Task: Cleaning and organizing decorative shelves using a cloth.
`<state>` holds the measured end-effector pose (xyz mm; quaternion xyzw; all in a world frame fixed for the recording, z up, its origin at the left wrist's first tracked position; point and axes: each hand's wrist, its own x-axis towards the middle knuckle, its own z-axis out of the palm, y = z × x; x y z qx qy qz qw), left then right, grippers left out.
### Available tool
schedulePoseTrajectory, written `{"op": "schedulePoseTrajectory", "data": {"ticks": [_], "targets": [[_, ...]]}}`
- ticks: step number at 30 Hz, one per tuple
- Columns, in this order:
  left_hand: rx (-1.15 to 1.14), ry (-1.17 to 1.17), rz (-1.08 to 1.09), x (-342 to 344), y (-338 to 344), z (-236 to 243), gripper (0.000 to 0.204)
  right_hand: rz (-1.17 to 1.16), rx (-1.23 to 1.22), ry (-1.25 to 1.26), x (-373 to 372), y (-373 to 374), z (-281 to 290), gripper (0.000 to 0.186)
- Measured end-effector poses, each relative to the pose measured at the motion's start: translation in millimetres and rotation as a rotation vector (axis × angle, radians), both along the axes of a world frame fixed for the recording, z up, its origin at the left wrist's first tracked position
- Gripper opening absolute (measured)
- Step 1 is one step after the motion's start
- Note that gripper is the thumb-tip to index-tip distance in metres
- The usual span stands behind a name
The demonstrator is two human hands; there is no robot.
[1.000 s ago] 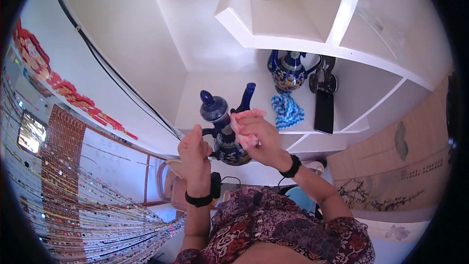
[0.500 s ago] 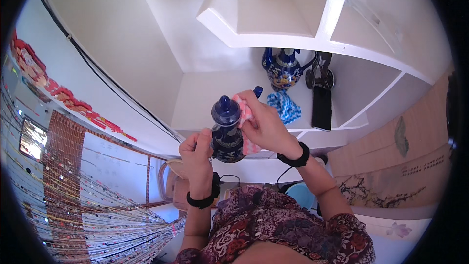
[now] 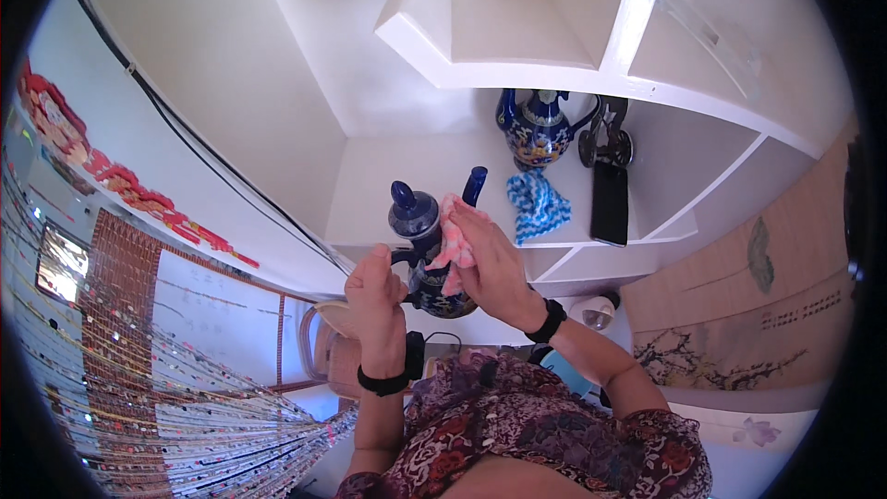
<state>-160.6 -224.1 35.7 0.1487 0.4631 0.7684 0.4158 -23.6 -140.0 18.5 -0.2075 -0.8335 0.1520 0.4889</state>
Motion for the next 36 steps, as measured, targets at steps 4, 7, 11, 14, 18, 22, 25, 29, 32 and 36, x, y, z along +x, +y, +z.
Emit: {"op": "schedulePoseTrajectory", "data": {"ticks": [4, 7, 11, 14, 18, 22, 25, 29, 32, 36], "targets": [[0.000, -0.025, 0.021, 4.5, -0.4, -4.2, 0.042, -0.032, -0.046, -0.119, 16.7, -3.1, -1.7, 0.053], [0.006, -0.046, 0.001, 3.5, -5.0, 1.4, 0.042, -0.096, -0.031, -0.068, 29.1, 0.7, -7.7, 0.055], [0.021, -0.006, -0.002, 2.5, -7.0, 5.7, 0.042, -0.003, -0.294, 0.234, 26.9, 7.1, 4.4, 0.057], [0.040, 0.039, -0.041, 6.0, -8.1, 6.0, 0.042, 0.116, -0.410, 0.286, 5.2, 7.1, 22.4, 0.057], [0.043, -0.015, -0.067, 7.8, -9.3, 11.2, 0.042, 0.335, -0.829, 0.421, 1.0, 21.8, 16.8, 0.043], [0.030, -0.025, -0.102, -2.5, -15.5, 13.9, 0.033, 0.591, -0.848, 0.242, 16.4, 41.2, 17.8, 0.032], [0.039, -0.051, -0.119, -2.9, -16.1, 16.3, 0.032, 0.732, -1.011, 0.205, 20.8, 42.7, 16.5, 0.029], [0.055, -0.134, -0.109, 1.8, -13.9, 12.9, 0.041, 0.548, -0.922, 0.165, 19.1, 39.5, 15.9, 0.028], [0.078, -0.093, -0.131, 3.0, -13.3, 14.0, 0.041, 0.466, -0.771, 0.367, 11.0, 32.0, 29.1, 0.023], [0.035, 0.001, -0.177, 1.3, -14.2, 16.8, 0.036, 0.484, -0.860, 0.549, 5.2, 28.6, 39.4, 0.022]]}}
